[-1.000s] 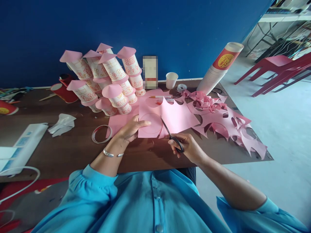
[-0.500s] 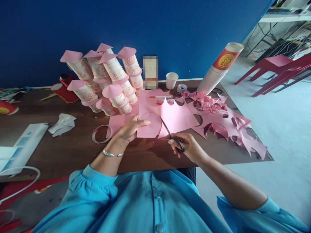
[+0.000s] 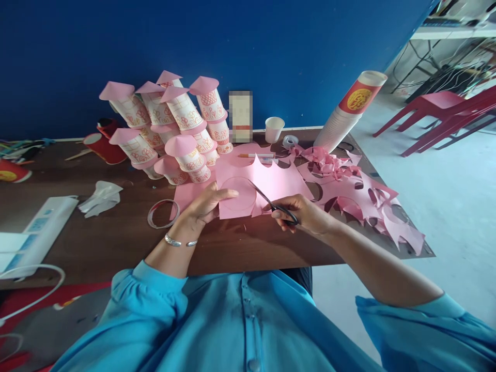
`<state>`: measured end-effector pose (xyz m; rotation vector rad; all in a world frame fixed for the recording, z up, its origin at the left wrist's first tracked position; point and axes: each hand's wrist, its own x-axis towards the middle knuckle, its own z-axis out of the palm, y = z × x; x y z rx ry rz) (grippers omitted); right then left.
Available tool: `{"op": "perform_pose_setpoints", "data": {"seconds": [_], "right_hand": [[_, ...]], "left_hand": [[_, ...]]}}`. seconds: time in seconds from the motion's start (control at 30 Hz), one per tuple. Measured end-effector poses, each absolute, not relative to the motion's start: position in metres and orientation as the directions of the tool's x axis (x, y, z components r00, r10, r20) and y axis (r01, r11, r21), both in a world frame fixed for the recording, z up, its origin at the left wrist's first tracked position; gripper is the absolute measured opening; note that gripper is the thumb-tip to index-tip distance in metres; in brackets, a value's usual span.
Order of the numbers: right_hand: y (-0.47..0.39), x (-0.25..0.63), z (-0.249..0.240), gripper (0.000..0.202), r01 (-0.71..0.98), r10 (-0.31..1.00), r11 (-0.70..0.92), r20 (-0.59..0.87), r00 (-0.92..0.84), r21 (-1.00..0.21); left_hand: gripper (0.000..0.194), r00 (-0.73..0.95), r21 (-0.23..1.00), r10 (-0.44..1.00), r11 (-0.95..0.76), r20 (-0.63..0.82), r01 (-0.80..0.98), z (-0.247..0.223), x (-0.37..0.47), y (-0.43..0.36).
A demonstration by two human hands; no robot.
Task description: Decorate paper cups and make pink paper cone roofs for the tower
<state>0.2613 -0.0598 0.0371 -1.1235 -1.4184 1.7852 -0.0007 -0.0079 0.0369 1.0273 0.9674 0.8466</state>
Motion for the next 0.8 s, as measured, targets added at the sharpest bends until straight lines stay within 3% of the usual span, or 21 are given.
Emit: {"op": "perform_pose_setpoints", "data": {"seconds": [0.2,0.57,0.8], "right_hand": [[-0.046,0.258,0.034,0.059,0.042,0.823,-0.23,-0.217,-0.525,-0.972],[-0.038,0.252,0.024,0.062,-0.002,0.821,-0.27,-0.229,-0.522,-0.963],[-0.035,0.253,0.01,0.065,-0.011,0.819,-0.252,-0.207,-0.535,-0.968]], "left_hand": [[0.055,0.35,0.95,0.913,0.274,-0.208,-0.148,0.036,-0.003,-0.004],[0.066,0.338,0.955,0.918,0.266,-0.21,-0.131,0.04,-0.004,-0.004],[0.06,0.363,0.954,0.903,0.284,-0.23,-0.102,0.035,-0.007,-0.002]]}}
